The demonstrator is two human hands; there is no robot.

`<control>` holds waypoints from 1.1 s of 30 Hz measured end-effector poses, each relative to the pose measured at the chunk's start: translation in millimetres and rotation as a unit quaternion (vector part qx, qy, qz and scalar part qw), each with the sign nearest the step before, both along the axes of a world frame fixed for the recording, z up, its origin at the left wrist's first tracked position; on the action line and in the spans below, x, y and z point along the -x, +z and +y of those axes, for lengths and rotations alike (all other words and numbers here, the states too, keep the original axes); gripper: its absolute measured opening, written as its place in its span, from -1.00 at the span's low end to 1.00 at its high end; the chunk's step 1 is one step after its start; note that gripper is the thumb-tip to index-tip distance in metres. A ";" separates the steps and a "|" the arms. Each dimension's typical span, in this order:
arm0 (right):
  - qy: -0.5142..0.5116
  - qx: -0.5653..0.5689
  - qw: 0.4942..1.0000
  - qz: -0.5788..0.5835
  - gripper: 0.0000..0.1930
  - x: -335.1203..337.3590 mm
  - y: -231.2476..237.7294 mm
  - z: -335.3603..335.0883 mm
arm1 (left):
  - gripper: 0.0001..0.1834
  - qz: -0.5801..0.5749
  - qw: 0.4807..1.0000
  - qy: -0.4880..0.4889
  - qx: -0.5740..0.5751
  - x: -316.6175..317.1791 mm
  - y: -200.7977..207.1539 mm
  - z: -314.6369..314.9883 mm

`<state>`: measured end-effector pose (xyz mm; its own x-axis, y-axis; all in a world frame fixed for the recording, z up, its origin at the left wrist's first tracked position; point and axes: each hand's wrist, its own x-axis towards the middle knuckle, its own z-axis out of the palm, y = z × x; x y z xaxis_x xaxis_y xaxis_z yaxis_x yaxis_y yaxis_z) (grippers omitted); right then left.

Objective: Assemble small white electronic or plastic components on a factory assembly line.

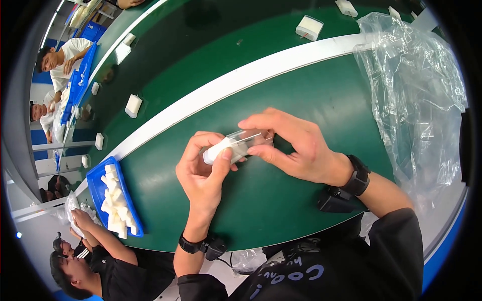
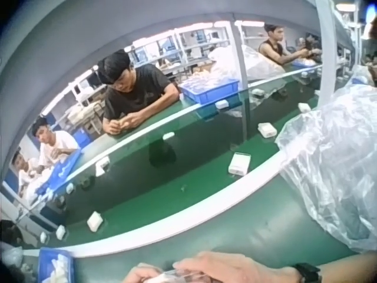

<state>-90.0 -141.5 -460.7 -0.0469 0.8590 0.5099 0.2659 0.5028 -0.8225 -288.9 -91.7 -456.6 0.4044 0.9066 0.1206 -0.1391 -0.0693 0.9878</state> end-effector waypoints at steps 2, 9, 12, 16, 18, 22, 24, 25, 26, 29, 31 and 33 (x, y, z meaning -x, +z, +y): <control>-0.003 -0.009 1.000 0.007 -0.70 0.7 -1.6 1.2 | -0.85 0.046 0.997 0.019 -0.056 -0.7 1.2 -1.0; 0.042 0.083 0.990 0.110 -0.71 2.7 -2.3 2.1 | -0.85 0.032 0.994 -0.029 -0.097 6.3 3.0 4.7; 0.045 0.067 0.994 0.074 -0.71 0.1 -2.2 2.5 | -0.81 0.022 0.998 -0.026 -0.057 7.2 3.9 5.2; 0.051 0.075 0.993 0.071 -0.70 0.6 0.0 2.1 | -0.70 0.037 0.997 -0.002 -0.069 6.2 2.0 8.8; 0.035 0.086 0.988 0.126 -0.69 0.9 0.3 2.8 | -0.67 0.025 0.995 0.015 -0.097 1.1 2.7 10.6; 0.005 0.085 0.975 0.204 -0.72 -0.2 -3.7 6.1 | -0.74 -0.017 0.999 0.018 -0.029 6.5 3.5 14.9; 0.000 0.077 0.981 0.180 -0.72 2.4 -3.5 5.9 | -0.82 0.011 0.999 -0.001 -0.034 12.1 -0.5 16.9; -0.006 0.069 0.985 0.157 -0.73 3.8 -3.3 5.4 | -0.82 0.010 0.999 0.000 -0.033 11.0 -1.2 15.2; -0.005 0.070 0.985 0.156 -0.73 4.2 -2.6 4.1 | -0.82 0.006 0.999 -0.026 -0.021 7.9 -2.0 12.3; 0.029 0.102 0.991 0.086 -0.70 6.3 0.7 -0.9 | -0.82 -0.011 0.999 -0.050 0.000 5.1 1.1 6.8; 0.007 0.072 0.993 0.092 -0.79 8.6 -0.8 0.5 | -0.81 0.023 0.999 -0.032 -0.024 4.6 0.4 6.3; 0.001 0.067 0.994 0.088 -0.79 8.3 -0.5 3.1 | -0.80 0.021 0.999 -0.008 -0.029 -3.8 5.0 2.7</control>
<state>-98.3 -138.4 -461.2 0.0318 0.9199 0.3908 0.1114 0.3854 -0.9160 -285.1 -89.0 -451.6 0.4253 0.8916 0.1555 -0.1001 -0.1244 0.9872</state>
